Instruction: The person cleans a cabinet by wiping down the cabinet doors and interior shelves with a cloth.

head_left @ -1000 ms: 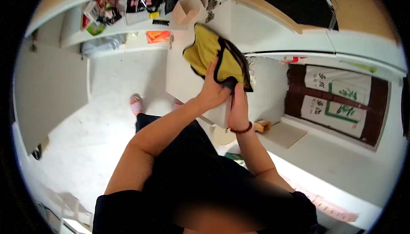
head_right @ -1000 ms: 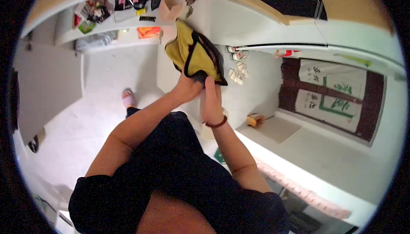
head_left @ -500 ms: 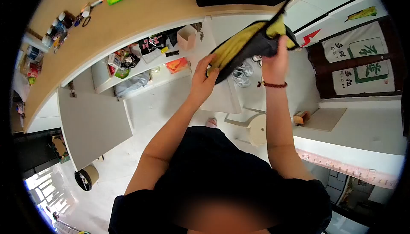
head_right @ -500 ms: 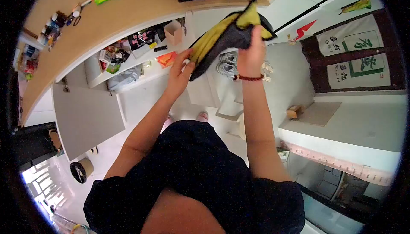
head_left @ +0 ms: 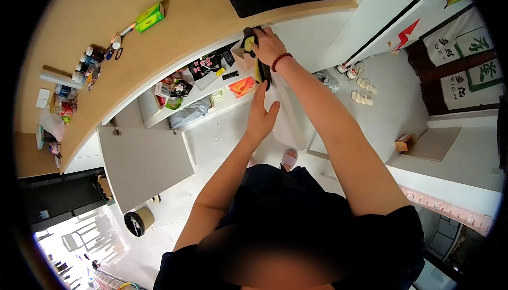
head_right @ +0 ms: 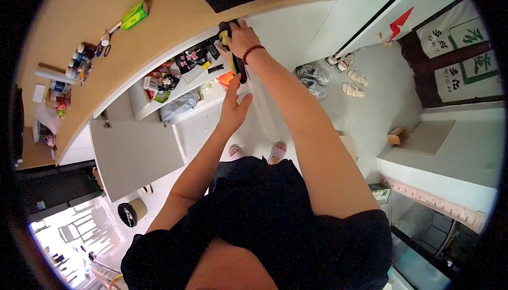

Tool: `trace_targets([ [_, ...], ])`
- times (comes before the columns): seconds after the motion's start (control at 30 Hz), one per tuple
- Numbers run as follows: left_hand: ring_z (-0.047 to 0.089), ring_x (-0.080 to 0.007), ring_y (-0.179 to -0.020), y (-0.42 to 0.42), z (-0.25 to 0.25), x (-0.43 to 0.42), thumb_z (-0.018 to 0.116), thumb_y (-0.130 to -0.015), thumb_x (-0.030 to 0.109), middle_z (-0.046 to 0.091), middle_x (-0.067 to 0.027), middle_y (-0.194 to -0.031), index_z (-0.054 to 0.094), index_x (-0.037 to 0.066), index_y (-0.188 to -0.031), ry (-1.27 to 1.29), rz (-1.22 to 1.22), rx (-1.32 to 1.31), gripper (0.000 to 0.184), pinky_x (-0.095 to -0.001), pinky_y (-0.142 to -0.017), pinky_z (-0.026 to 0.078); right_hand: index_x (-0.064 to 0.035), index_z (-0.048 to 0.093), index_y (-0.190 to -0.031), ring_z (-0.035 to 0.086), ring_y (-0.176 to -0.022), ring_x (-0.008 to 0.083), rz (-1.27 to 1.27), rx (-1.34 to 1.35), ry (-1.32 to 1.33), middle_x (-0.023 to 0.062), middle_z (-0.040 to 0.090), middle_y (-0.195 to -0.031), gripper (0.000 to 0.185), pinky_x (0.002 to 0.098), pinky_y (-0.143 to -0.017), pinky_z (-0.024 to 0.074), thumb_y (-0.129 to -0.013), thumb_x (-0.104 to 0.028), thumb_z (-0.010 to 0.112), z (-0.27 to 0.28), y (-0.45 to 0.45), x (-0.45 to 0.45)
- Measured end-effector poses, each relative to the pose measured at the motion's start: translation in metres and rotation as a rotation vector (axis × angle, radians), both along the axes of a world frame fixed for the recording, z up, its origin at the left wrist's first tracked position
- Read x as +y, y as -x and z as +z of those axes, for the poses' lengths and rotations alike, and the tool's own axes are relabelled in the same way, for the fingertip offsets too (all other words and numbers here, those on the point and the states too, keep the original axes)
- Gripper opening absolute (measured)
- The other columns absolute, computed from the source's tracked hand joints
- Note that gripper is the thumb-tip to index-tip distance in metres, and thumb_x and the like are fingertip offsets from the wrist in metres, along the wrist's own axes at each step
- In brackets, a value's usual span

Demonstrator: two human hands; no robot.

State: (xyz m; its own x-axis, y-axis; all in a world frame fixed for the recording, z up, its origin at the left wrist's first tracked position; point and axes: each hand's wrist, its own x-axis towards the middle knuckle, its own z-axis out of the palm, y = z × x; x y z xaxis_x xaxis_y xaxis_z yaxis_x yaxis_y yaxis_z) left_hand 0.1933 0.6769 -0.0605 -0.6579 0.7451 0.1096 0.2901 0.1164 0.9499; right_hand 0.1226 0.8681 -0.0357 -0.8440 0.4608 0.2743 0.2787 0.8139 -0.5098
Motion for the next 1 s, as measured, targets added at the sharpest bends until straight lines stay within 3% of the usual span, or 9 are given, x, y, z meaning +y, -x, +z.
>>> trace_targets([
  [0.07, 0.037, -0.0276, -0.13, 0.001, -0.011, -0.004, 0.059, -0.086, 0.015, 0.035, -0.0134, -0.144, 0.028, 0.01, -0.143, 0.025, 0.013, 0.019, 0.065, -0.0437, -0.101, 0.033, -0.0001, 0.052, -0.118, 0.056, -0.096, 0.0384, -0.01, -0.034, 0.032, 0.0231, 0.055, -0.109, 0.045, 0.0434, -0.087, 0.0464, -0.082, -0.027, 0.056, 0.002, -0.012, -0.005],
  [0.23, 0.046, -0.0212, -0.12, 0.012, -0.016, -0.006, 0.055, -0.089, 0.017, 0.046, -0.0092, -0.133, 0.039, 0.006, -0.136, -0.213, 0.186, -0.31, 0.051, -0.0381, -0.098, 0.037, 0.005, 0.054, -0.109, 0.056, -0.092, 0.04, 0.031, 0.212, 0.223, 0.0238, 0.057, -0.098, 0.044, 0.0442, -0.082, 0.046, -0.077, -0.025, 0.061, -0.009, -0.116, -0.042],
  [0.4, 0.04, -0.0193, -0.124, 0.004, 0.028, 0.009, 0.046, -0.094, 0.039, 0.038, -0.0094, -0.14, 0.03, 0.009, -0.142, -0.063, 0.213, -0.563, 0.058, -0.0389, -0.1, 0.035, -0.0006, 0.055, -0.111, 0.062, -0.089, 0.021, -0.003, 0.254, 1.078, 0.011, 0.063, -0.103, 0.027, 0.0344, -0.076, 0.0493, -0.088, -0.016, 0.054, -0.081, -0.201, -0.075],
  [0.53, 0.036, -0.0197, -0.128, -0.005, 0.028, 0.014, 0.046, -0.095, 0.04, 0.036, -0.0102, -0.141, 0.027, 0.009, -0.143, -0.008, 0.193, -0.544, 0.06, -0.0374, -0.104, 0.03, -0.0084, 0.055, -0.119, 0.058, -0.102, 0.0164, -0.514, 0.758, 2.143, 0.0051, 0.062, -0.113, 0.028, 0.0313, -0.087, 0.0487, -0.095, -0.02, 0.047, -0.116, -0.208, -0.086],
  [0.67, 0.036, -0.0222, -0.128, -0.004, 0.019, 0.008, 0.045, -0.098, 0.025, 0.037, -0.0154, -0.139, 0.024, -0.002, -0.141, -0.042, 0.056, -0.329, 0.055, -0.0322, -0.106, 0.029, -0.0082, 0.056, -0.118, 0.057, -0.106, 0.0187, -0.15, 0.455, 1.934, 0.0047, 0.061, -0.115, 0.03, 0.029, -0.092, 0.0465, -0.096, -0.022, 0.042, -0.061, -0.175, -0.088],
  [0.8, 0.047, -0.022, -0.118, 0.013, -0.017, -0.006, 0.043, -0.098, 0.025, 0.042, -0.0126, -0.134, 0.025, 0.001, -0.141, -0.19, -0.03, -0.348, 0.053, -0.0327, -0.101, 0.036, 0.0029, 0.054, -0.114, 0.05, -0.115, 0.0306, 0.107, 0.627, 0.947, 0.0175, 0.057, -0.119, 0.049, 0.0408, -0.1, 0.0362, -0.086, -0.038, 0.054, -0.011, -0.14, -0.111],
  [0.87, 0.041, -0.0208, -0.123, 0.021, -0.024, -0.009, 0.035, -0.1, 0.03, 0.041, -0.012, -0.135, 0.024, 0.002, -0.142, -0.257, -0.03, -0.593, 0.051, -0.0329, -0.104, 0.033, 0.001, 0.05, -0.119, 0.041, -0.121, 0.0372, -0.054, 0.679, 0.697, 0.0227, 0.049, -0.126, 0.056, 0.043, -0.104, 0.0299, -0.086, -0.044, 0.053, -0.026, -0.122, -0.117],
  [0.9, 0.04, -0.0205, -0.124, 0.01, -0.001, -0.005, 0.033, -0.101, 0.029, 0.041, -0.0116, -0.135, 0.023, 0.002, -0.142, -0.058, 0.069, -0.462, 0.05, -0.0325, -0.104, 0.032, 0.0007, 0.045, -0.124, 0.036, -0.123, 0.0407, -0.019, 0.734, 0.848, 0.0254, 0.041, -0.132, 0.06, 0.0439, -0.105, 0.0284, -0.087, -0.046, 0.051, -0.026, -0.119, -0.106],
  [1.0, 0.039, -0.0211, -0.123, -0.007, 0.03, 0.012, 0.035, -0.1, 0.024, 0.039, -0.0142, -0.136, 0.024, 0.002, -0.143, 0.298, 0.092, -0.047, 0.049, -0.0331, -0.104, 0.03, -0.0014, 0.049, -0.121, 0.051, -0.11, 0.0381, -0.29, 0.52, 1.092, 0.0244, 0.054, -0.118, 0.058, 0.0423, -0.094, 0.0403, -0.084, -0.047, 0.054, -0.124, -0.064, -0.072],
])
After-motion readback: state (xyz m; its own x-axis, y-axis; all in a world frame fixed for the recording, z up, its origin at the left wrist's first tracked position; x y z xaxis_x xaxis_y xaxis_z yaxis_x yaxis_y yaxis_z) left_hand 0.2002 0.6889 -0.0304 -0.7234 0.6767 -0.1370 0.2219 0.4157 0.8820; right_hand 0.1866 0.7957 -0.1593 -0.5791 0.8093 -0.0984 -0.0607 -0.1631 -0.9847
